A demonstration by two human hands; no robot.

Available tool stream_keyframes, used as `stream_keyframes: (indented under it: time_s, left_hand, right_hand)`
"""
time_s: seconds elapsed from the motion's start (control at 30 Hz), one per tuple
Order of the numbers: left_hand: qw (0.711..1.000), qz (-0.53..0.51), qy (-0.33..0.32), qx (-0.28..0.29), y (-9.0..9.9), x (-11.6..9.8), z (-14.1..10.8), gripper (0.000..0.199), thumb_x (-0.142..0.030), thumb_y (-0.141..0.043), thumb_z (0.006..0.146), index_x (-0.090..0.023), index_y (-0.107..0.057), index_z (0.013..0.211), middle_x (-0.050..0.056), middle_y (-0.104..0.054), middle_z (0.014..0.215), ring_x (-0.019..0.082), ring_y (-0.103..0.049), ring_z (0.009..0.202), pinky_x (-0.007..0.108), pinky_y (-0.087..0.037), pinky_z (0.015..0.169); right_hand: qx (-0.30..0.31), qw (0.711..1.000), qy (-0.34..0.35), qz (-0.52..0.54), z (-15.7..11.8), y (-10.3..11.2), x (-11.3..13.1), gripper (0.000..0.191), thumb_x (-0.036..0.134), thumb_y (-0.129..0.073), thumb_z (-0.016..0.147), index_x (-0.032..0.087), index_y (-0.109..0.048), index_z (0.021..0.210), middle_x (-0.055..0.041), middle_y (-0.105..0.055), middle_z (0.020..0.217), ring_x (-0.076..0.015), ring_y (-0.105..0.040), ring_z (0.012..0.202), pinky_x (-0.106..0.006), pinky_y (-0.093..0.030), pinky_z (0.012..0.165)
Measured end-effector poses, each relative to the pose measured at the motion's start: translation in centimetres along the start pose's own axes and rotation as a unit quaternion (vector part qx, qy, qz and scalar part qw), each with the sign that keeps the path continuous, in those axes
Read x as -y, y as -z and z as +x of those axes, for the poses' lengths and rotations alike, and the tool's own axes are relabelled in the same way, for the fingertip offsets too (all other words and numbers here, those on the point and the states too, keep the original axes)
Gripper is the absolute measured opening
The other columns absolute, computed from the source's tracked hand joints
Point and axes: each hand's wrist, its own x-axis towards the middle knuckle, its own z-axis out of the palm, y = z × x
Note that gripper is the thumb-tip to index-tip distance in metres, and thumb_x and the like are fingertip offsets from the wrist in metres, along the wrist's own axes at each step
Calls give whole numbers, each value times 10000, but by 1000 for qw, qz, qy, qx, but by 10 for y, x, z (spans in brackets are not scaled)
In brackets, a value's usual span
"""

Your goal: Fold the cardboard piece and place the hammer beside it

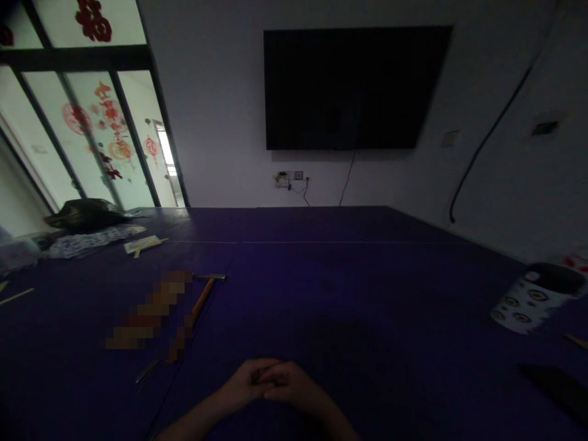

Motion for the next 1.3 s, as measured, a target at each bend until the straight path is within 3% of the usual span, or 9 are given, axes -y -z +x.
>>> stream_keyframes:
  time_s: [0.4,1.3]
  left_hand:
    - [999,-39,0,10,0,3,1,329,-193,-582,674,-133,-598,997,78,-622,983,207,-551,922,328,-386,832]
    - [1000,-13,23,-3,1,2,0,343,-207,-579,672,-135,-596,1006,71,-625,976,204,-553,908,299,-403,786]
  right_hand:
    - [-3,1000,-13,4,0,-4,7,262,316,-678,600,187,-679,827,-40,-659,871,-203,-587,840,-359,-402,800]
    - [4,1000,-12,14,0,-3,5,268,300,-680,600,181,-676,840,-41,-656,886,-200,-585,849,-360,-394,817]
